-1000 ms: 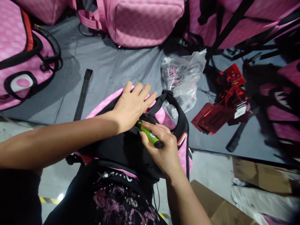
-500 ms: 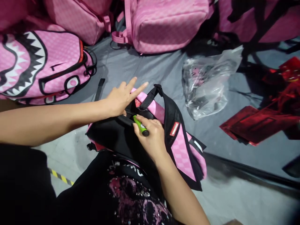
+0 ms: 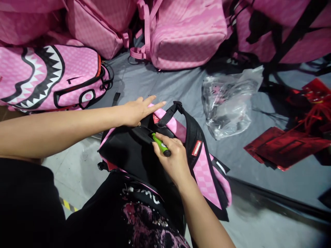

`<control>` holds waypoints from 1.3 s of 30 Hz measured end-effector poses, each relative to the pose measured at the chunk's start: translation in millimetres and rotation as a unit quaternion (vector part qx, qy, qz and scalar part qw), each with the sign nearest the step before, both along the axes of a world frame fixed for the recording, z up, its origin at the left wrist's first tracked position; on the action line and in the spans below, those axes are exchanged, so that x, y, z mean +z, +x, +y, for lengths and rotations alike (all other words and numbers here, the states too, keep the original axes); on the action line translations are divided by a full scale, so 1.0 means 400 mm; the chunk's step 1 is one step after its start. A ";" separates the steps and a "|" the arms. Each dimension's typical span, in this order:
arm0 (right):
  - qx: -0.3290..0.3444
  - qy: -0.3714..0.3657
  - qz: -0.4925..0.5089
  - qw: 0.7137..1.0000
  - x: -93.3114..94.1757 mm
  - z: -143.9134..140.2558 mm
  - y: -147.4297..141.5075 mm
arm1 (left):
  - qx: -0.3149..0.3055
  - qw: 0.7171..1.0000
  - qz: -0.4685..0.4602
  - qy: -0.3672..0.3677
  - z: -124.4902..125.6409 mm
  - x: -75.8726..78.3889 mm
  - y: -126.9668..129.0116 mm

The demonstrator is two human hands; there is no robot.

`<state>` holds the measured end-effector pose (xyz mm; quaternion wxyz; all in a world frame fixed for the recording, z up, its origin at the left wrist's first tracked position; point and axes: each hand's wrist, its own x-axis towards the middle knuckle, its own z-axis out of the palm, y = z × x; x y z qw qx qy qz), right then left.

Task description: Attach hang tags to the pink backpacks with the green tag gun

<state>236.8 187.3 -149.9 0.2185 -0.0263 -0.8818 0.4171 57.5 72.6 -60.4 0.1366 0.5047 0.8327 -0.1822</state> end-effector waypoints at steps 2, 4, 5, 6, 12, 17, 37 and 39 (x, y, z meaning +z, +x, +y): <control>0.006 0.003 -0.004 1.000 0.002 -0.001 -0.002 | 0.015 1.000 -0.007 -0.007 -0.002 0.003 -0.007; 0.007 0.003 -0.002 1.000 0.007 -0.010 -0.009 | 0.017 1.000 -0.012 -0.005 -0.008 0.001 -0.012; 0.004 0.002 -0.002 1.000 0.010 -0.017 -0.016 | 0.012 1.000 -0.013 0.000 -0.013 -0.002 -0.012; 0.000 -0.002 -0.001 1.000 0.013 -0.027 -0.024 | 0.005 1.000 -0.013 0.010 -0.019 -0.006 -0.011; 0.012 -0.067 0.024 0.997 0.012 -0.082 -0.068 | 0.095 0.994 0.014 0.051 -0.048 -0.020 0.001; -0.004 -0.026 0.000 1.000 0.015 -0.082 -0.065 | 0.061 0.998 -0.022 0.023 -0.050 -0.018 -0.026; -0.011 -0.026 -0.034 0.999 0.017 -0.101 -0.117 | 0.097 0.994 -0.049 0.015 -0.035 -0.011 -0.030; -0.011 -0.031 -0.039 0.999 0.019 -0.104 -0.119 | 0.097 0.994 -0.051 0.018 -0.037 -0.016 -0.032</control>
